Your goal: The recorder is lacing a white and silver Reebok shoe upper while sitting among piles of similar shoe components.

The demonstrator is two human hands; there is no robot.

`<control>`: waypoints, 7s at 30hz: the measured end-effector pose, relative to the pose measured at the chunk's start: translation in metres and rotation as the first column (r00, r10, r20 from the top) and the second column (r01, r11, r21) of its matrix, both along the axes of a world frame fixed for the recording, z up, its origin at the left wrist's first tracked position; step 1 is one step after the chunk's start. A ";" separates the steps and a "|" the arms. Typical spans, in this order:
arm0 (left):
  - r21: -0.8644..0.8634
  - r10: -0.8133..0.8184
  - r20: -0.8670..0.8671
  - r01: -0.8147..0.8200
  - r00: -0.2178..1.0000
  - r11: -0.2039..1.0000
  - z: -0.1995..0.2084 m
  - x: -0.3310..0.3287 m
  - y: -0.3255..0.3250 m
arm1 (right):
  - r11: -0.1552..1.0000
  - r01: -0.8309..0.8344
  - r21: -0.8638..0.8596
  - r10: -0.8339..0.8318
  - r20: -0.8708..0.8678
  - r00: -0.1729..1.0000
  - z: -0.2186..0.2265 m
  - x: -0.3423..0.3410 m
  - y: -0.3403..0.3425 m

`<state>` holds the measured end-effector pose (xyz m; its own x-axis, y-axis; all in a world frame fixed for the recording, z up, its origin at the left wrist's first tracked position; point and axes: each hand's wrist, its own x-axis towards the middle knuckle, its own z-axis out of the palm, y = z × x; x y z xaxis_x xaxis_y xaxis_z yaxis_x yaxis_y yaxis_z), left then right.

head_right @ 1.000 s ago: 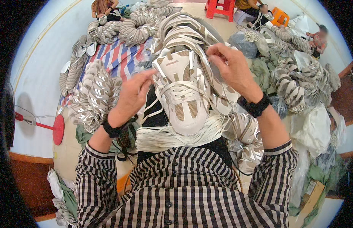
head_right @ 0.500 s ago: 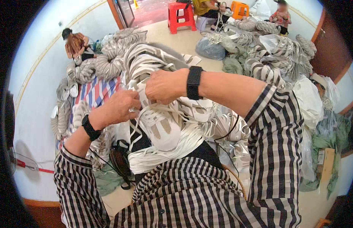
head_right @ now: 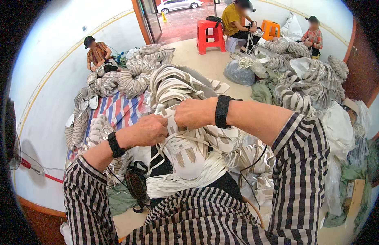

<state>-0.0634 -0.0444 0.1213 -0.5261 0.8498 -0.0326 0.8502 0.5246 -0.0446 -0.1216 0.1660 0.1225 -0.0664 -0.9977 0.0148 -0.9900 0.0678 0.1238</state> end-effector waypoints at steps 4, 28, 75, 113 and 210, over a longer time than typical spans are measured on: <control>0.082 0.057 0.037 -0.060 0.998 0.995 0.000 0.004 0.002 | 0.977 0.198 0.077 -0.210 0.199 0.957 0.011 0.009 -0.001; 0.545 0.206 0.174 -0.268 0.963 0.794 -0.064 0.063 0.040 | 0.784 0.542 -0.301 -0.356 0.498 0.791 -0.018 0.013 -0.019; 0.685 0.441 0.013 -0.329 0.897 0.650 -0.042 0.045 0.017 | 0.237 0.715 -0.658 0.062 0.745 0.664 -0.033 0.052 0.050; 0.610 0.659 -0.025 -0.511 0.752 0.606 -0.052 0.111 -0.082 | 0.196 0.881 -0.430 0.155 0.901 0.405 -0.079 0.062 0.015; 0.761 0.550 0.079 -0.407 0.832 0.506 -0.047 0.049 0.016 | 0.462 0.495 -0.736 -0.788 -0.084 0.610 -0.030 -0.001 0.184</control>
